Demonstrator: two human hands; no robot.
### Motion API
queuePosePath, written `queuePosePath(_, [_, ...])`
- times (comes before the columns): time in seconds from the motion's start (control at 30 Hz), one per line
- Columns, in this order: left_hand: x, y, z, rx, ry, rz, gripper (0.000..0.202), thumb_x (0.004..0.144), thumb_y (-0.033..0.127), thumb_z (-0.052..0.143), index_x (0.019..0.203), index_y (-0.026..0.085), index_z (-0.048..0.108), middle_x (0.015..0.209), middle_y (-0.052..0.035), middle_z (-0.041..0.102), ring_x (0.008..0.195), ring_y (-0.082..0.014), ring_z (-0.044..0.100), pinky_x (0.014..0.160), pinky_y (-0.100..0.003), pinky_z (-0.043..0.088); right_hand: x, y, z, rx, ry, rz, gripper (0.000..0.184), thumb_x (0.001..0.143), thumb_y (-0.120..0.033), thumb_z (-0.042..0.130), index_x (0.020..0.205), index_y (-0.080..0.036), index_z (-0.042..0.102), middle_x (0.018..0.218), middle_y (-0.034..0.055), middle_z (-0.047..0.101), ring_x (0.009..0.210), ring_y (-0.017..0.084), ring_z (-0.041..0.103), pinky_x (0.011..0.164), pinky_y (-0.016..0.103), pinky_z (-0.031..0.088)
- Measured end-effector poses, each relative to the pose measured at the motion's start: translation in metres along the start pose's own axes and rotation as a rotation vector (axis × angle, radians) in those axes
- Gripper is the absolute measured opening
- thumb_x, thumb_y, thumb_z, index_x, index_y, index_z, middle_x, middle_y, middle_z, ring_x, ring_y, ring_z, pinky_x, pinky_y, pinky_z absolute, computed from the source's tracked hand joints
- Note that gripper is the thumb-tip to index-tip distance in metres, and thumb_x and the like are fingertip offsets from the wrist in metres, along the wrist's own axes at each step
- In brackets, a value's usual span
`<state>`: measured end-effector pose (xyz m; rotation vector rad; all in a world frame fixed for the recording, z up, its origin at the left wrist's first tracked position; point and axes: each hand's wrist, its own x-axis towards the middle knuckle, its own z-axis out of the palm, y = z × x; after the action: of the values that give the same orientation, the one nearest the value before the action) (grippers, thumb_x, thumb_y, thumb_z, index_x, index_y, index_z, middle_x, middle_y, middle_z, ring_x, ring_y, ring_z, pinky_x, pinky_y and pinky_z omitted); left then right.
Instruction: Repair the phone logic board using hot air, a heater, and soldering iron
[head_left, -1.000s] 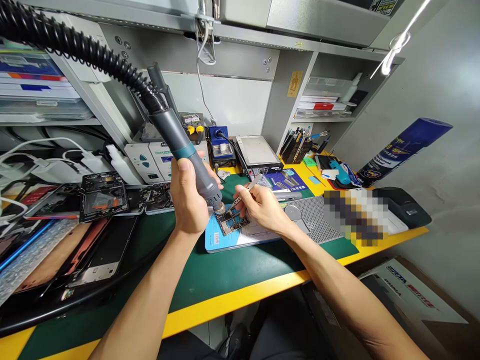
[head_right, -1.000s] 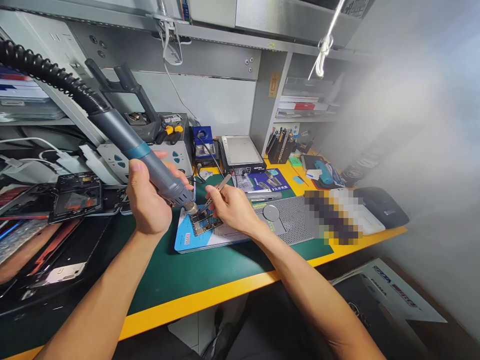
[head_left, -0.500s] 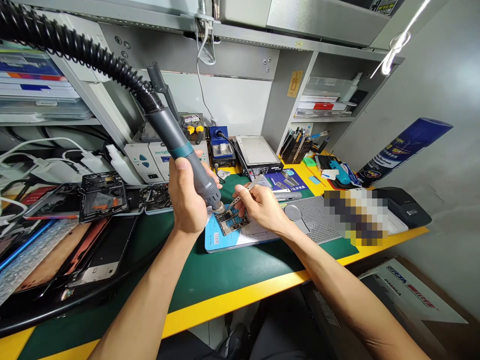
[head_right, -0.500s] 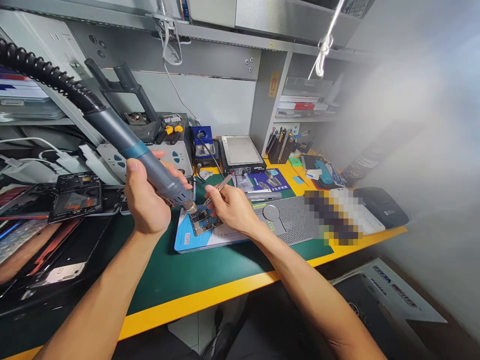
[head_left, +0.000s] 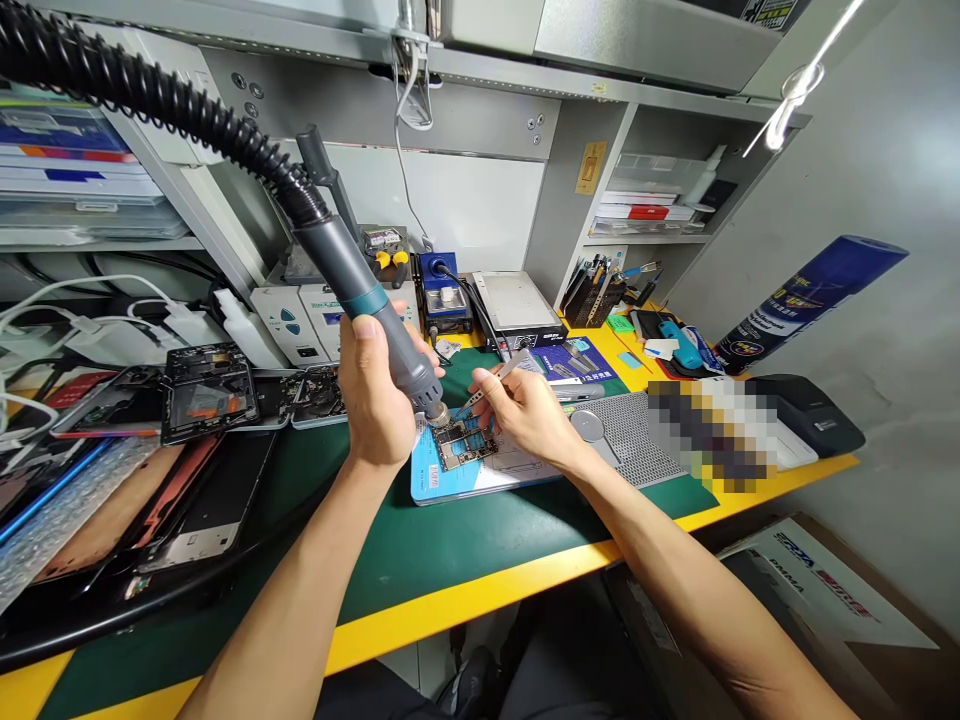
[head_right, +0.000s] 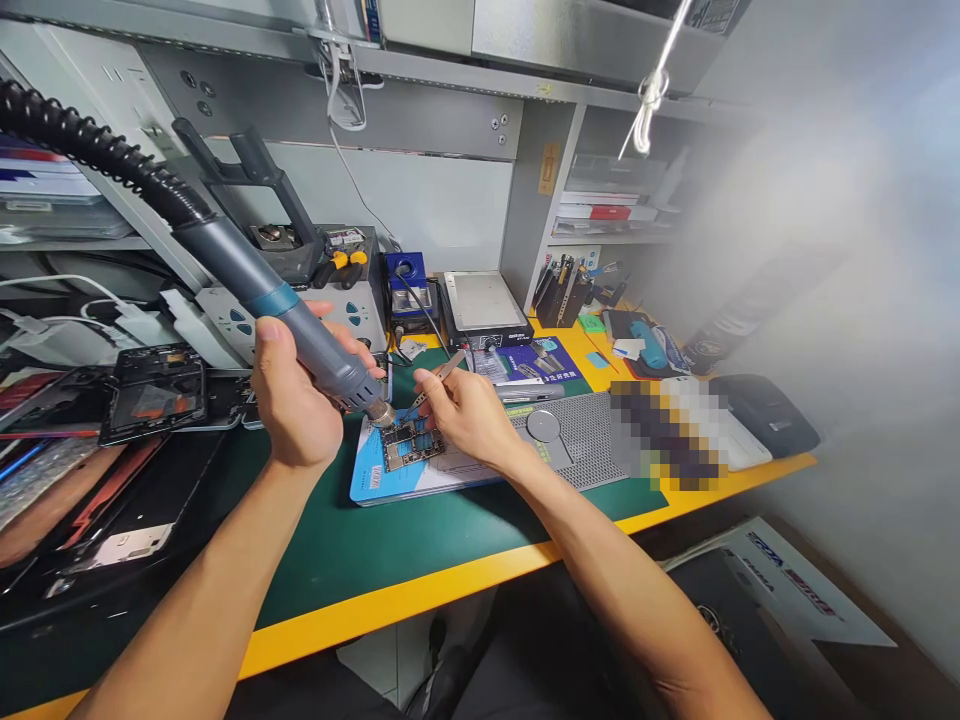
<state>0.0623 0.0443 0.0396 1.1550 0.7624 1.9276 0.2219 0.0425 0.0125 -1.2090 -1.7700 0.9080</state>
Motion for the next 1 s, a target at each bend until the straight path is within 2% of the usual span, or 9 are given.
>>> queuePosePath(0.47, [-0.0001,0.0001,-0.0001,0.023,-0.004,0.012,0.045,0.088,0.068,0.051,0.101,0.027,0.064,0.068,-0.0007,0.056,0.054,-0.0172,0.059,0.051,-0.033,0.050,-0.0017,-0.0013,0.0000,-0.061,0.035,-0.044,0.049,0.102,-0.053,0.045,0.072,-0.018,0.061,0.068,0.0044,0.071,0.060,0.016,0.067,0.060,0.027,0.047])
queuePosePath(0.63, [-0.0017,0.0013,0.0007,0.014,-0.008,0.022,0.042,0.090,0.065,0.050,0.101,0.027,0.063,0.069,-0.0005,0.058,0.055,-0.0176,0.060,0.051,-0.034,0.050,-0.0020,-0.0015,-0.0007,-0.010,0.037,-0.005,0.047,0.101,-0.055,0.045,0.082,-0.017,0.065,0.067,0.0038,0.070,0.057,0.016,0.066,0.056,0.026,0.047])
queuePosePath(0.8, [-0.0034,0.0015,0.0014,-0.008,-0.015,0.011,0.041,0.091,0.062,0.050,0.103,0.025,0.063,0.069,0.0000,0.058,0.056,-0.0171,0.060,0.050,-0.032,0.051,-0.0019,0.0007,-0.0026,-0.077,0.090,-0.006,0.050,0.102,-0.055,0.042,0.078,-0.018,0.064,0.061,0.0023,0.066,0.054,0.015,0.061,0.054,0.025,0.041])
queuePosePath(1.0, [-0.0031,-0.0004,0.0009,-0.009,-0.006,-0.001,0.044,0.091,0.063,0.048,0.103,0.023,0.063,0.069,-0.0001,0.058,0.056,-0.0172,0.060,0.049,-0.032,0.052,-0.0014,-0.0006,-0.0063,-0.262,0.136,-0.056,0.046,0.103,-0.046,0.041,0.074,-0.019,0.062,0.056,0.0010,0.059,0.050,0.014,0.052,0.053,0.027,0.034])
